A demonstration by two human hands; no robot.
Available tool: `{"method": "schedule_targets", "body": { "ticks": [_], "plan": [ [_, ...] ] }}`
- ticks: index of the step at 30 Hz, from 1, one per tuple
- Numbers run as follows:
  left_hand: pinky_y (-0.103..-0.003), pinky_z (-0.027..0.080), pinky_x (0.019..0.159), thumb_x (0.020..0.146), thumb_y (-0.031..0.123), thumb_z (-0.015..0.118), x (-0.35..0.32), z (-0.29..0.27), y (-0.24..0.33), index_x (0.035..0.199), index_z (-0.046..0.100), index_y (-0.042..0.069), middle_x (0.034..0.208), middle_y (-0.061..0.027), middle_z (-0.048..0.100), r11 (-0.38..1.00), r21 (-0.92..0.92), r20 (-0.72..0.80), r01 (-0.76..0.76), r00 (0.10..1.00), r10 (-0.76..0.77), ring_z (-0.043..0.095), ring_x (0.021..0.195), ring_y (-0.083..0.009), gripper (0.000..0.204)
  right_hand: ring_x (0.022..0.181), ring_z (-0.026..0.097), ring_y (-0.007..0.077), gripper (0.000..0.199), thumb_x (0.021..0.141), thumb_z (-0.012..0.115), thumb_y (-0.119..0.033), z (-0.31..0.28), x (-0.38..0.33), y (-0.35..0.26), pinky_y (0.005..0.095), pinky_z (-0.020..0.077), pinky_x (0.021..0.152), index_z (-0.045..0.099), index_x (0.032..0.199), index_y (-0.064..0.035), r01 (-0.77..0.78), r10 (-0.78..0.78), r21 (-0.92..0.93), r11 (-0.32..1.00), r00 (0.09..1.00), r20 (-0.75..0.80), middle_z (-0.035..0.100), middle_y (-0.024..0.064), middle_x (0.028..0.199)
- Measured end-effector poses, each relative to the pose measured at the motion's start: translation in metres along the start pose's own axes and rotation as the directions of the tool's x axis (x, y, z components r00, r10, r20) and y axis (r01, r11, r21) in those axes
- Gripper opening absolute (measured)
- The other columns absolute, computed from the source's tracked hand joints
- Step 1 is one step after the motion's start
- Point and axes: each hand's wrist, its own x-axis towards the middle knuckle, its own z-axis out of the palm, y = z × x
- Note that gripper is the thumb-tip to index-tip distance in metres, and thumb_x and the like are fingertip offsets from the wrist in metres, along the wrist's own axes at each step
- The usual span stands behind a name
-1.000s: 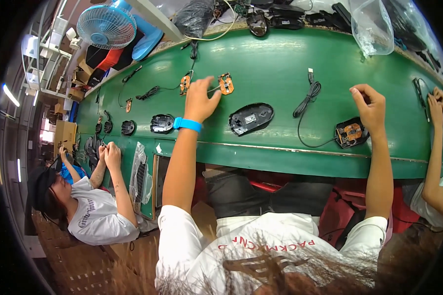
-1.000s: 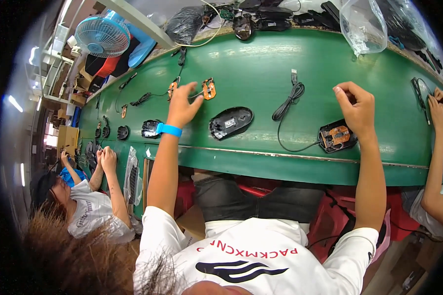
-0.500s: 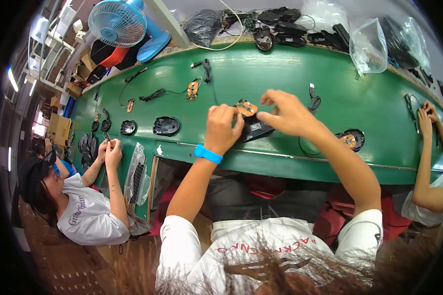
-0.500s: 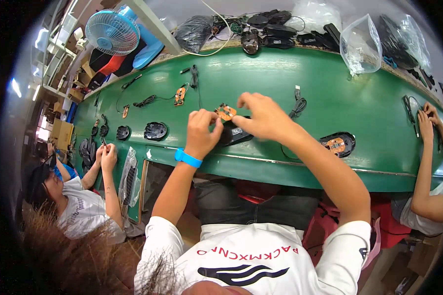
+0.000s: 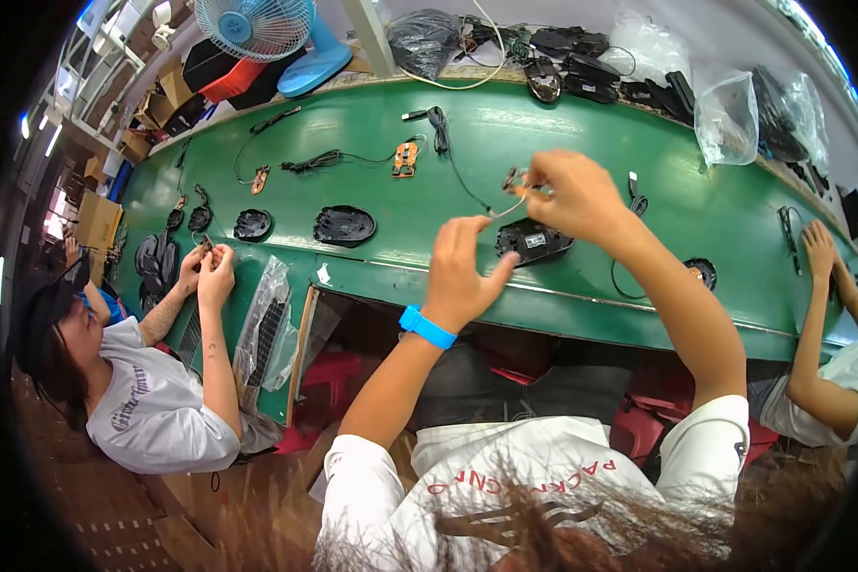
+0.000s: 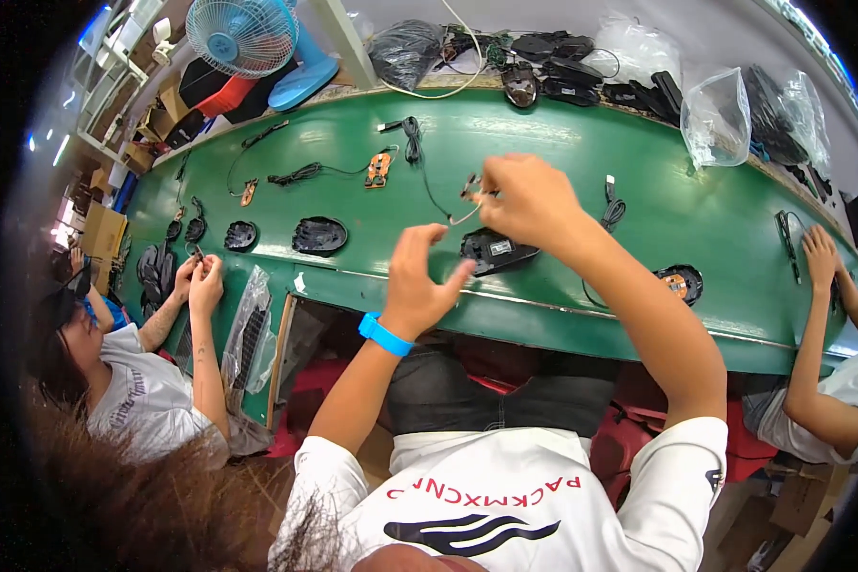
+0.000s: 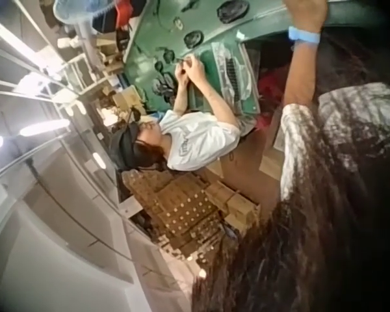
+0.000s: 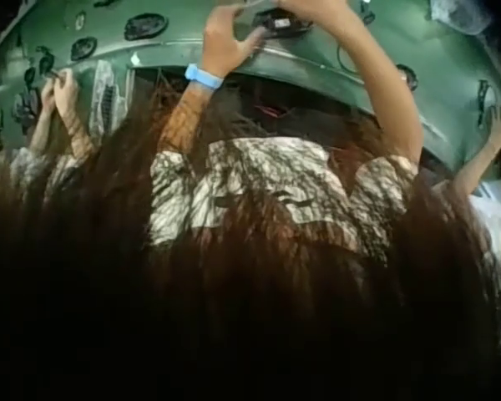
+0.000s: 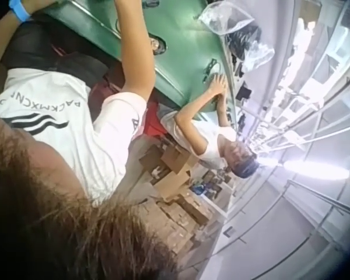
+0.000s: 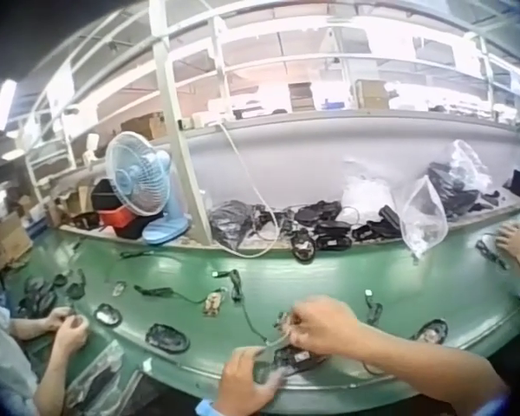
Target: Assembling the internal components and external shells of computer mice on a production line.
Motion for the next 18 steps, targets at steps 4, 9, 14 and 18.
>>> {"method": "schedule_targets", "body": {
  "ticks": [4, 9, 14, 18],
  "plan": [
    [-0.046, 0.048, 0.095, 0.075, 0.012, 0.081, -0.006, 0.016, 0.008, 0.127, 0.057, 0.0, 0.111, -0.0183, 0.062, 0.998, 0.026, 0.101, -0.065, 0.993, 0.062, 0.058, 0.105, -0.0377, 0.059, 0.086, 0.063, 0.0286, 0.019, 0.076, 0.077, -0.011, -0.028, -0.022, 0.005, 0.0398, 0.0531, 0.075, 0.066, 0.091, -0.0049, 0.027, -0.056, -0.135, 0.99, 0.974, -0.219, 0.07, 0.0096, 0.097],
    [-0.046, 0.047, 0.097, 0.075, 0.013, 0.081, -0.004, 0.03, 0.005, 0.133, 0.055, 0.001, 0.114, -0.0185, 0.061, 0.997, -0.029, 0.177, -0.074, 0.981, 0.078, 0.056, 0.11, -0.0377, 0.064, 0.095, 0.062, 0.0272, 0.02, 0.075, 0.075, -0.004, -0.029, -0.047, 0.021, 0.0383, 0.0525, 0.081, 0.064, 0.092, -0.0054, 0.11, -0.153, -0.143, 0.984, 0.928, -0.339, 0.07, 0.0078, 0.104],
    [-0.046, 0.046, 0.098, 0.077, 0.012, 0.08, 0.018, 0.036, 0.015, 0.132, 0.057, 0.005, 0.118, -0.0185, 0.061, 0.982, -0.006, 0.101, -0.188, 0.977, 0.187, 0.055, 0.112, -0.0373, 0.06, 0.096, 0.061, 0.0289, 0.019, 0.075, 0.073, -0.006, -0.037, -0.076, 0.032, 0.0391, 0.052, 0.083, 0.063, 0.091, -0.0076, 0.113, -0.158, -0.133, 0.985, 0.9, -0.407, 0.07, 0.0063, 0.104],
    [-0.044, 0.048, 0.096, 0.081, 0.009, 0.077, 0.05, 0.043, -0.001, 0.126, 0.061, 0.007, 0.119, -0.0163, 0.062, 0.933, 0.169, 0.028, -0.316, 0.948, 0.316, 0.057, 0.111, -0.0351, 0.048, 0.098, 0.061, 0.0288, 0.02, 0.076, 0.073, -0.005, -0.047, -0.091, 0.029, 0.0391, 0.0522, 0.084, 0.064, 0.093, -0.0072, 0.155, -0.199, -0.136, 0.978, 0.887, -0.416, 0.07, 0.007, 0.108]
  ]
}}
